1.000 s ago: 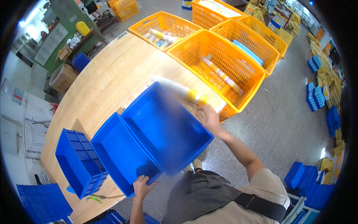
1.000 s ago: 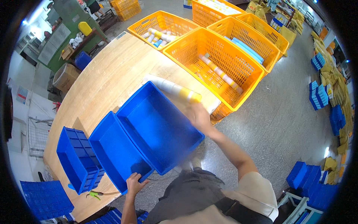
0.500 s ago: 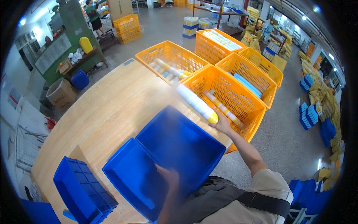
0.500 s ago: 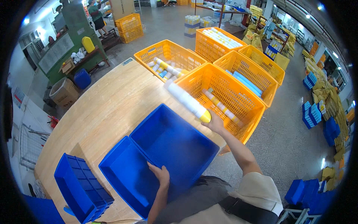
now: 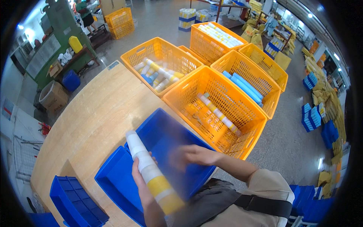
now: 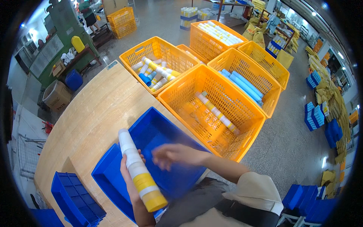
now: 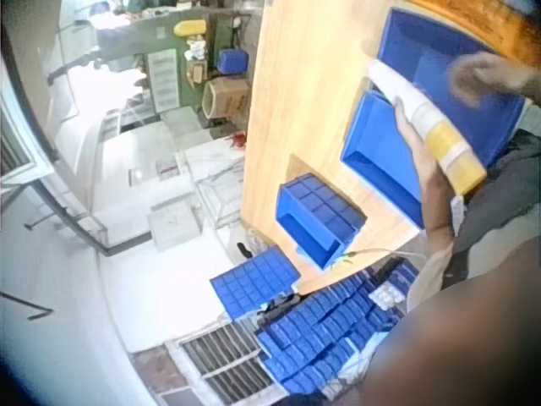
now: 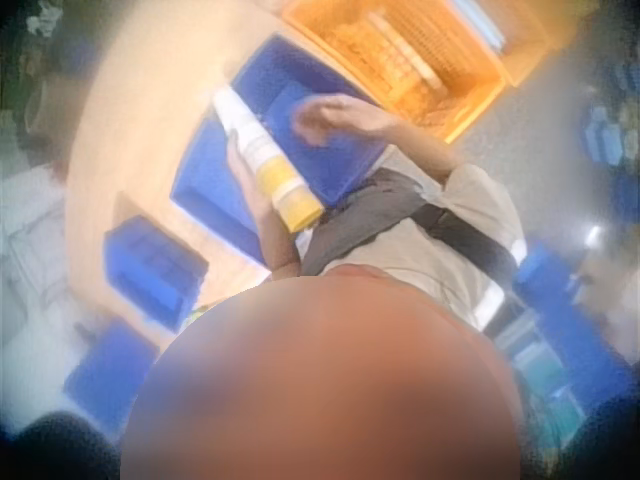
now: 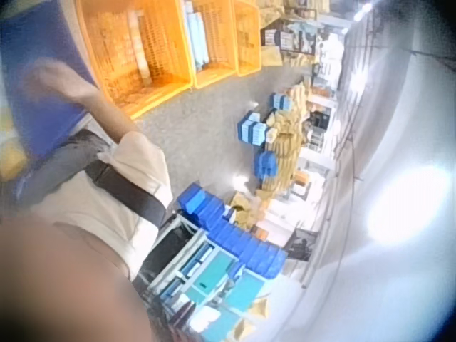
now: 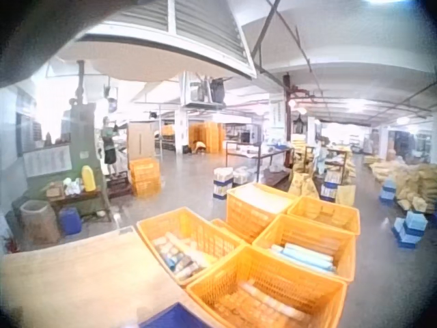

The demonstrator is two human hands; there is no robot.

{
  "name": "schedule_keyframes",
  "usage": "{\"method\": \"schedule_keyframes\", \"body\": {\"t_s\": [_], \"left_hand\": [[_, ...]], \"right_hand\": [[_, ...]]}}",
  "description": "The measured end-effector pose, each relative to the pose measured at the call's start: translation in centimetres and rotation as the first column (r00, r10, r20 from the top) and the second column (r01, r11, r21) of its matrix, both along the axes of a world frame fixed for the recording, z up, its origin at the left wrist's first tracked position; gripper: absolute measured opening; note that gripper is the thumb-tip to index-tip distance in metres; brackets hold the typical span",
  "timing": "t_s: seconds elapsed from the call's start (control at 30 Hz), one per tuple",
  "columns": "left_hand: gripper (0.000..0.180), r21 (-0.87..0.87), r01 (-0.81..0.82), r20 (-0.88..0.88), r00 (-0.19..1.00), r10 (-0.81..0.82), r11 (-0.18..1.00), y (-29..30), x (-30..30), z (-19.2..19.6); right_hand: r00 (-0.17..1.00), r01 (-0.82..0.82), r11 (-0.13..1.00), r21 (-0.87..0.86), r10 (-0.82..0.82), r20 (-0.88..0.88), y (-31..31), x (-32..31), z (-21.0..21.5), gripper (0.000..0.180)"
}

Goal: The person repeatedly picks up stacks of white and yellow plastic cups and places them one by one into blue trays. They move between a wooden table and a nearby machine, filling multiple trays and occasionally carrying them to other locations.

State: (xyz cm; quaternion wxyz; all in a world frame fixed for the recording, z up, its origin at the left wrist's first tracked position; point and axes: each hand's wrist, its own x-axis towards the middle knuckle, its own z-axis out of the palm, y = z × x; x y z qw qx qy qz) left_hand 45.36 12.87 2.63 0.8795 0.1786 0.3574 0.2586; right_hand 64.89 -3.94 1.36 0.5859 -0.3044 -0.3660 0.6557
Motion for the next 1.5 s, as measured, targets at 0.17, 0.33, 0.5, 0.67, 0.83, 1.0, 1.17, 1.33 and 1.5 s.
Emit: {"method": "schedule_keyframes", "body": {"t_s": [0.17,0.33,0.5,0.67,0.83,1.0,1.17,1.33,1.5], "left_hand": [[0.06,-0.216,0.124,0.222,0.972,-0.075,0.969,-5.2,3.6,0.5],[0.055,-0.236,0.12,0.259,0.964,-0.057,0.964,-8.0,4.5,0.4],[0.055,-0.226,-0.036,0.188,0.979,0.079,0.973,-6.9,4.6,-0.8],[0.058,-0.243,0.033,0.128,0.992,-0.002,0.969,-7.0,4.2,0.0],[0.06,-0.23,-0.024,0.122,0.991,0.053,0.973,-7.6,2.7,0.2],[0.064,-0.338,-0.073,0.089,0.99,0.109,0.938,-7.0,1.2,-1.0],[0.062,-0.282,-0.119,0.066,0.988,0.143,0.952,-6.7,0.2,-1.1],[0.062,-0.304,-0.026,-0.105,0.994,-0.007,0.952,-6.2,-1.5,-0.3],[0.063,-0.384,-0.086,0.008,0.995,0.096,0.919,-7.6,-2.2,0.3]], "right_hand": [[0.878,-0.019,0.875,-0.483,-0.217,-0.428,7.7,2.0,-7.4,0.059],[0.878,0.276,0.828,-0.489,-0.424,-0.222,11.2,5.1,-10.6,0.061],[0.826,-0.119,0.816,-0.566,-0.235,-0.512,9.9,4.9,-10.7,0.069],[0.941,-0.046,0.897,-0.44,-0.109,-0.321,11.0,3.2,-10.3,0.061],[0.88,-0.187,0.8,-0.57,-0.121,-0.459,11.4,2.3,-9.1,0.068],[0.935,-0.262,0.864,-0.429,0.118,-0.334,11.5,0.0,-9.0,0.059],[0.892,-0.305,0.787,-0.536,0.04,-0.45,11.4,-1.5,-8.1,0.066],[0.948,-0.268,0.802,-0.533,0.122,-0.294,12.6,-3.1,-7.1,0.047],[0.928,-0.256,0.752,-0.608,0.015,-0.373,14.0,-3.2,-9.3,0.06]]}}
